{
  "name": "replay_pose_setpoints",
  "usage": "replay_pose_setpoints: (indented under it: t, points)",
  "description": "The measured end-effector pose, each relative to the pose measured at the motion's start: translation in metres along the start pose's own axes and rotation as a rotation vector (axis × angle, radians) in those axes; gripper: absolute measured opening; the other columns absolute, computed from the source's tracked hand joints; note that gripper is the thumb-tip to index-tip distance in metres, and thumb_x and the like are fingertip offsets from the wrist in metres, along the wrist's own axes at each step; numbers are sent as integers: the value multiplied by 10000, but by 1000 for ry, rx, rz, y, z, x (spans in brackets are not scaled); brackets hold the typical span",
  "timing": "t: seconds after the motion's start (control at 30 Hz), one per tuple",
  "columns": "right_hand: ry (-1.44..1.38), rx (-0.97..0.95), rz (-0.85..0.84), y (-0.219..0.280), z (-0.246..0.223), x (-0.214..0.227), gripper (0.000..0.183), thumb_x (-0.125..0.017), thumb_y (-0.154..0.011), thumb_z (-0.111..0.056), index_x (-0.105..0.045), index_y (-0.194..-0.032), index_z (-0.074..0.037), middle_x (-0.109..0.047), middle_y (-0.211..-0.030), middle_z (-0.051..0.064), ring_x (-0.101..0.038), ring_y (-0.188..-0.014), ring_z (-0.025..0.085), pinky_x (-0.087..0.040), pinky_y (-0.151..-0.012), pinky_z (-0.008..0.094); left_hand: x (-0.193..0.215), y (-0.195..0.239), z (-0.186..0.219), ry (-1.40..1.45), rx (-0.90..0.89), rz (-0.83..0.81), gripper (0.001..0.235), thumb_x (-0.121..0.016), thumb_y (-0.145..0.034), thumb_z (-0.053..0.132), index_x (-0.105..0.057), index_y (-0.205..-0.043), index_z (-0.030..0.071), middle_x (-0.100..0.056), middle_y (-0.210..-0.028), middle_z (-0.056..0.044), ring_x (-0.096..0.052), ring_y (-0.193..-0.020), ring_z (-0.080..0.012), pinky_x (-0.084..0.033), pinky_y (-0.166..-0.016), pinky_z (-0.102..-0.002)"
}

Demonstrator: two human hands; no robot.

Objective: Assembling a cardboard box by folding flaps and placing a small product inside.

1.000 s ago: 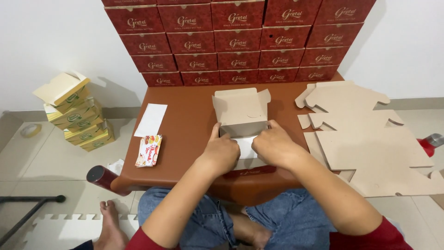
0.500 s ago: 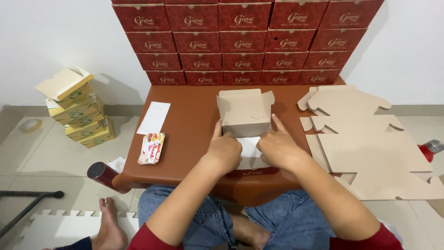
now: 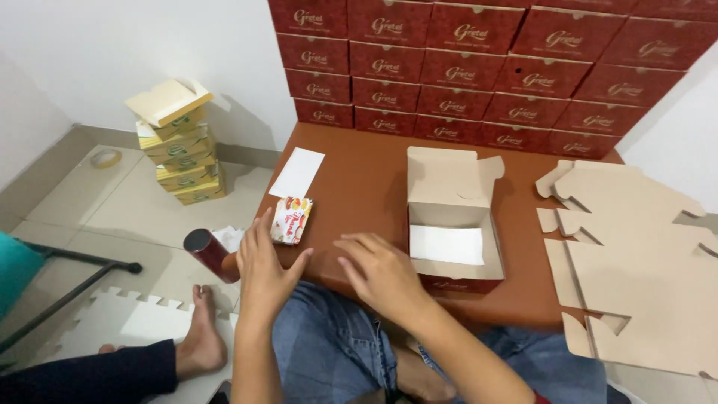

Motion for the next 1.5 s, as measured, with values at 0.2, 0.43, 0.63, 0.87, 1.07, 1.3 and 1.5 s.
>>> replay_pose_setpoints:
  t: [0.2, 0.43, 0.63, 0.87, 1.07, 1.3, 1.5]
  points:
    - [67, 35, -100, -57, 2, -105, 428, -635, -932, -198, -633, -1319, -16, -638, -1348, 218, -547, -1342, 327, -383, -1148, 464, -26, -3, -50, -84, -62, 153, 800, -777, -842, 266, -388, -1499, 27, -498, -1458, -186, -446, -1371, -352, -246, -1157, -548]
    - [36, -88, -223, -73, 16, -119, 349, -710, -874, -225, -726, -1178, -52, -733, -1165, 177, -677, -1157, 344, -410, -1129, 496, -38, -1, -66, 1, -44, 222, 659, -734, -859, 268, -488, -1450, 107, -571, -1400, -77, -460, -1391, -264, -209, -1179, -512]
    - [206, -63, -251, -88, 25, -135, 274, -727, -848, -326, -767, -1053, -149, -766, -966, 90, -736, -1007, 307, -448, -1095, 489, -34, -1, -66, -35, -70, 276, 629, -732, -880, 326, -505, -1439, 147, -587, -1365, -30, -475, -1374, -226, -226, -1170, -475]
    - [429, 241, 38, -77, 15, -146, 121, -649, -858, -177, -742, -935, -173, -759, -819, 56, -758, -870, 230, -522, -960, 380, -34, -2, -68, -23, -55, 232, 657, -763, -851, 318, -502, -1432, 157, -585, -1357, -36, -472, -1379, -240, -228, -1172, -493]
    - [450, 360, 482, -54, -23, -58, 128, -621, -956, -119, -712, -1033, -164, -654, -973, 55, -662, -968, 251, -541, -801, 342, -13, -1, -60, 37, -52, 216, 691, -759, -841, 289, -492, -1455, 119, -578, -1359, -117, -480, -1350, -321, -233, -1152, -549]
    - [-117, 329, 348, 3, -46, 48, 209, -572, -994, -61, -750, -1103, -73, -699, -854, 93, -719, -779, 282, -602, -690, 364, -17, -22, -20, 885, 144, -309, 591, -331, -1024, 468, -616, -1390, 101, -758, -1016, -131, -687, -879, -163, -554, -790, -317]
    - [-386, -18, 166, 33, 5, 115, 138, -668, -923, -89, -776, -1001, -53, -808, -858, 122, -782, -780, 304, -617, -690, 397, -54, -32, 62, 984, -45, -535, 501, -742, -830, 24, -639, -1320, 11, -725, -1128, -194, -702, -773, -168, -572, -691, -296]
Point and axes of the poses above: each hand's wrist, its own y-axis away from the middle knuckle, its own x-axis out of the back of the hand, z = x × y, the point moved 6 cm from there along -y, towards the middle knuckle
